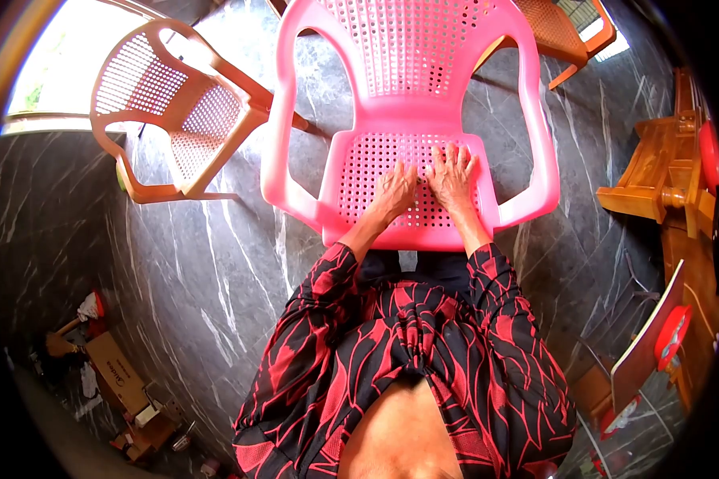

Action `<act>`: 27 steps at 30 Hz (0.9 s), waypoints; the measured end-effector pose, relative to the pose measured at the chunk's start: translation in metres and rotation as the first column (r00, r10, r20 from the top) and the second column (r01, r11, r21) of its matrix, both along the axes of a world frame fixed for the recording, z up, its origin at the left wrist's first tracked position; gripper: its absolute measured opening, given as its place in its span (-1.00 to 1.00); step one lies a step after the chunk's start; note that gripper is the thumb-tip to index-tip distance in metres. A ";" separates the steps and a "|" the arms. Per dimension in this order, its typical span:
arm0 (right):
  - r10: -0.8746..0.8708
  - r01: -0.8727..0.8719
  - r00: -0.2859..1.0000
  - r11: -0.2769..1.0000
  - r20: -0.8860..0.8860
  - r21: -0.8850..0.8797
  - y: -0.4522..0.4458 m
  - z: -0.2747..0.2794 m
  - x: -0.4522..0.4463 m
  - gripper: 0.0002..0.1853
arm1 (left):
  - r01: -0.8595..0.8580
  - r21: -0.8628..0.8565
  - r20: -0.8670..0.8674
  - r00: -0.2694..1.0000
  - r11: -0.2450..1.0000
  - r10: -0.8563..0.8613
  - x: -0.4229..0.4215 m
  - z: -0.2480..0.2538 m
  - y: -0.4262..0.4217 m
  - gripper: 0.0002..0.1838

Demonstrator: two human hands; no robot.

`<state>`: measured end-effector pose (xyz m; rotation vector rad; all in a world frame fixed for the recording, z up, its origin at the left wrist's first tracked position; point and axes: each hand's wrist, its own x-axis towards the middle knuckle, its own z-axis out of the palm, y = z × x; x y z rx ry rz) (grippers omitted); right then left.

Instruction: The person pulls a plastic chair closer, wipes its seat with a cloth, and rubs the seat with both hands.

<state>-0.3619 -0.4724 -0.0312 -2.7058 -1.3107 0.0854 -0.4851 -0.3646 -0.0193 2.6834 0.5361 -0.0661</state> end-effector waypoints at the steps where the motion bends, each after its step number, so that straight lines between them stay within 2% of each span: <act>1: -0.004 0.004 1.000 1.000 -0.004 0.000 0.000 -0.001 0.000 -0.41 | 0.001 0.002 0.000 1.000 1.000 -0.001 -0.004 0.000 -0.001 -0.69; 3: -0.006 0.006 1.000 1.000 0.002 0.007 0.000 -0.002 0.000 -0.42 | 0.045 0.043 0.289 0.956 0.998 -0.056 -0.015 0.001 -0.002 -0.81; 4: -0.006 0.006 1.000 1.000 0.006 0.012 0.000 -0.001 0.000 -0.42 | 0.046 0.045 0.288 0.956 0.998 -0.057 -0.019 0.004 -0.004 -0.81; 6: -0.006 0.006 1.000 1.000 0.006 0.010 0.000 0.001 -0.001 -0.42 | 0.056 -0.036 -0.014 0.998 0.998 -0.056 -0.026 0.010 -0.007 -0.70; 7: -0.006 0.006 1.000 1.000 0.005 0.005 0.000 0.001 -0.001 -0.42 | 0.065 0.038 0.092 0.993 0.997 -0.069 -0.031 0.011 -0.010 -0.73; 11: -0.009 0.009 1.000 1.000 -0.007 0.016 0.000 0.004 -0.001 -0.42 | 0.071 -0.013 0.067 0.995 0.997 -0.070 -0.031 0.020 -0.011 -0.76; 13: -0.012 0.012 1.000 1.000 -0.012 0.014 0.000 0.004 -0.001 -0.42 | 0.128 0.088 0.103 0.985 0.988 -0.137 -0.029 0.025 -0.012 -0.79; 17: -0.011 0.011 1.000 1.000 -0.008 0.004 0.001 0.004 -0.001 -0.42 | 0.131 0.124 0.099 0.985 0.984 -0.144 -0.025 0.029 -0.012 -0.77; 20: -0.013 0.013 1.000 1.000 -0.013 -0.006 0.001 0.003 -0.001 -0.43 | 0.132 0.102 0.000 0.991 0.986 -0.133 -0.018 0.019 -0.011 -0.76; 22: -0.013 0.013 1.000 1.000 -0.010 -0.010 0.001 0.003 0.000 -0.43 | 0.051 0.076 0.050 0.997 0.996 -0.055 -0.014 0.014 -0.010 -0.77; 27: -0.006 0.006 1.000 1.000 0.004 -0.011 0.001 0.004 0.000 -0.42 | 0.051 0.135 0.093 0.994 0.989 -0.064 -0.004 -0.001 -0.007 -0.79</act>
